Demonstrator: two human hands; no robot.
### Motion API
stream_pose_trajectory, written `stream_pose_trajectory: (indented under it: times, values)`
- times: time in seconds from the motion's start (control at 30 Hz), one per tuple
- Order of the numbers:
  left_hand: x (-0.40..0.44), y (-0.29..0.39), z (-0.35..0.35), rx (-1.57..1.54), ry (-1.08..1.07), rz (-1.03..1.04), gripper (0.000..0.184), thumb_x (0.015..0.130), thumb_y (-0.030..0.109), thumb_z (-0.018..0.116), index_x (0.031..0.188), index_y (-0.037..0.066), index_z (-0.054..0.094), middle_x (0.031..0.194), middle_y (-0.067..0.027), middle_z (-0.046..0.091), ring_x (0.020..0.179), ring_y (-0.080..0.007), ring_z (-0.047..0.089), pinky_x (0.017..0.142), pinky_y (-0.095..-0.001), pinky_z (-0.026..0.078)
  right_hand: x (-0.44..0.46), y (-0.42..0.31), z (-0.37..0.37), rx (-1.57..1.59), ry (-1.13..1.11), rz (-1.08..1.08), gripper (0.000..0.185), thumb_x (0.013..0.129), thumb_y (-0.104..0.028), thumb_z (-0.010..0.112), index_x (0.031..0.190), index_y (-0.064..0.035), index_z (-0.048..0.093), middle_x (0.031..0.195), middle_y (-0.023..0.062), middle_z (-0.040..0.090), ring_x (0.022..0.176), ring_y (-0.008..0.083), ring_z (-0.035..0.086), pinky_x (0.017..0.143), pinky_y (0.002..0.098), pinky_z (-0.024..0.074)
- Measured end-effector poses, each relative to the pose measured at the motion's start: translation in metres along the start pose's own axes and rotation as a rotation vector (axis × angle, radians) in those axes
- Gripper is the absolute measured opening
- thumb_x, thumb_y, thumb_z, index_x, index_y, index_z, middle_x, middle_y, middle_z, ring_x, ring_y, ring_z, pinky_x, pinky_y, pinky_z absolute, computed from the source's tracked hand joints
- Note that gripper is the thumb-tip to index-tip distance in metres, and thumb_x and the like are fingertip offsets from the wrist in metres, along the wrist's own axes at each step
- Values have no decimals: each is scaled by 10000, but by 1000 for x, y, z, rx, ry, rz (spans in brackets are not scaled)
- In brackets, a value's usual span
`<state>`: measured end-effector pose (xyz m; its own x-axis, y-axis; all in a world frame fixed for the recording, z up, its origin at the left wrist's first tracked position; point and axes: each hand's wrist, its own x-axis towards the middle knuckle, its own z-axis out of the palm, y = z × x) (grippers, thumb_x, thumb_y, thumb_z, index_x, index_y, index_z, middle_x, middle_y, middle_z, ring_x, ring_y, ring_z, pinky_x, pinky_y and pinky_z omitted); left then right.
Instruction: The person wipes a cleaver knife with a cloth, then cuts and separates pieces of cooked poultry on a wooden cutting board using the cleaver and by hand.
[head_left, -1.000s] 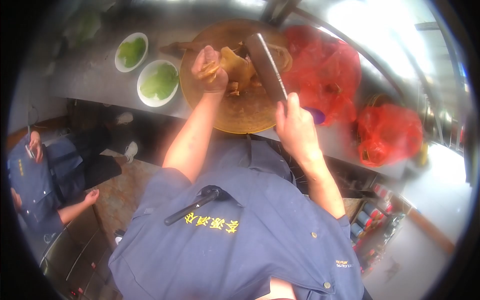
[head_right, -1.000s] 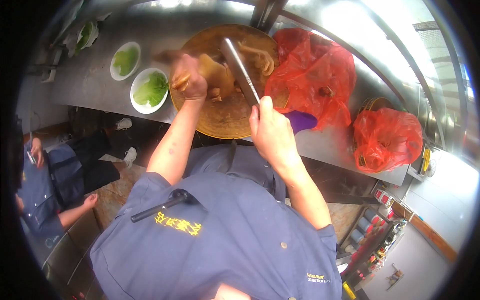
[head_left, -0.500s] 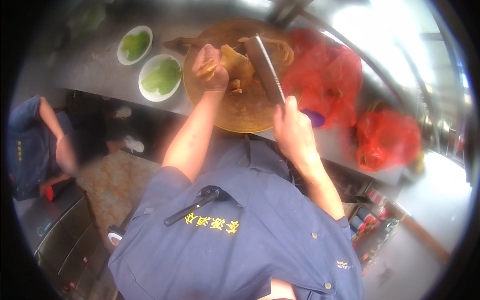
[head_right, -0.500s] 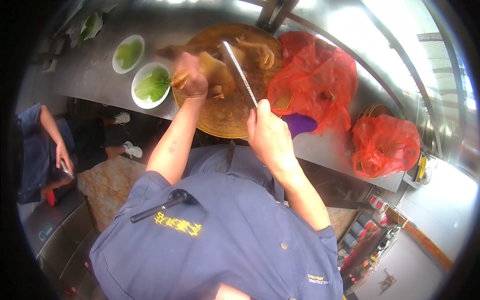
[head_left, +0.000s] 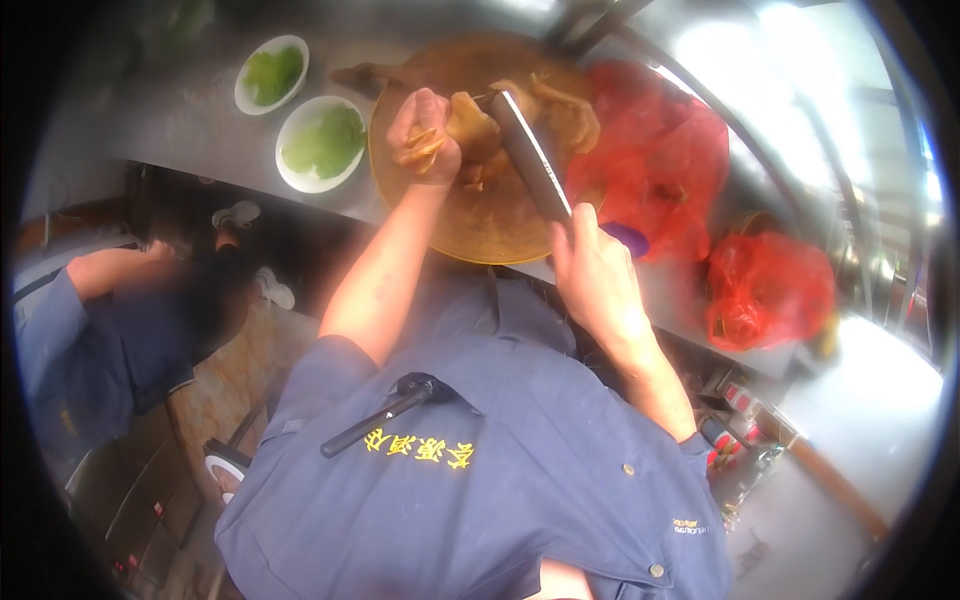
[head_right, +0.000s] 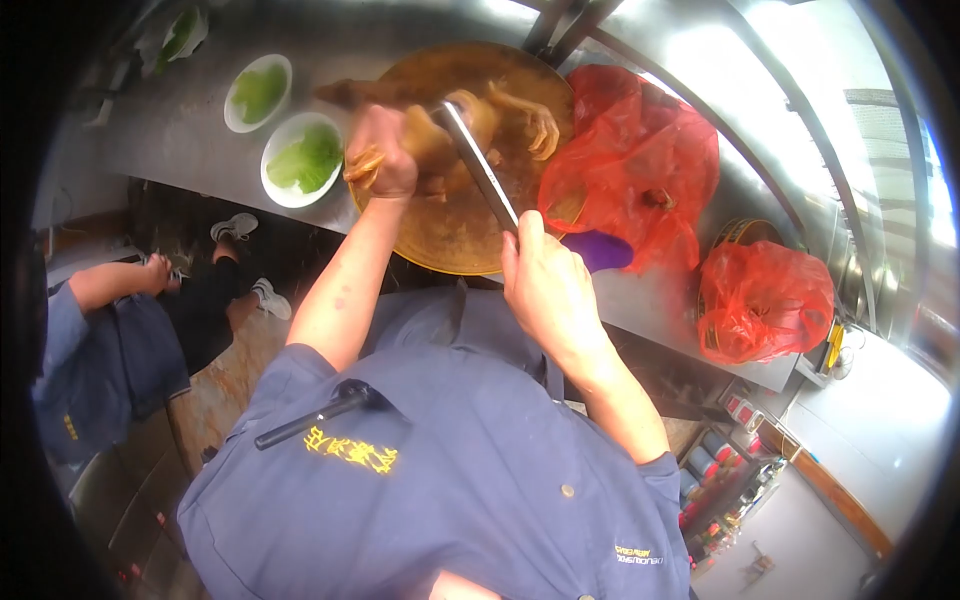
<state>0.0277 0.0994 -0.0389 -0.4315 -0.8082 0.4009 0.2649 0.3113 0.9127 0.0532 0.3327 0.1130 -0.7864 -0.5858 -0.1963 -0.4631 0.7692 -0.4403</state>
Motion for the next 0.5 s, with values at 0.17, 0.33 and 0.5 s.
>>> stream_pose_trajectory:
  times: [0.17, 0.33, 0.5]
  values:
    - [-4, -5, 4, -141, -5, -27, 462, 1125, 280, 599, 759, -1, 591, 709, -31, 562, 673, -142, 522, 648, -296, 421, -14, 25, 39, 106, 172, -54, 186, 1050, -137, 660, 1010, -24, 519, 803, 233, 687, 704, 468, 685, 608, 535, 540]
    - [-6, -5, 6, -141, -22, 15, 465, 1109, 280, 634, 747, -9, 590, 700, -46, 559, 659, -143, 529, 628, -296, 417, -32, 28, 55, 206, 218, -44, 151, 1035, -105, 686, 1049, -15, 565, 807, 220, 698, 713, 460, 694, 620, 506, 548]
    - [-11, -2, 8, -174, -66, -8, 473, 1104, 299, 649, 749, -9, 594, 702, -52, 558, 658, -143, 528, 624, -293, 414, -41, 22, 46, 179, 222, 27, 135, 1035, -102, 684, 1067, -6, 596, 830, 216, 722, 728, 436, 720, 636, 474, 567]
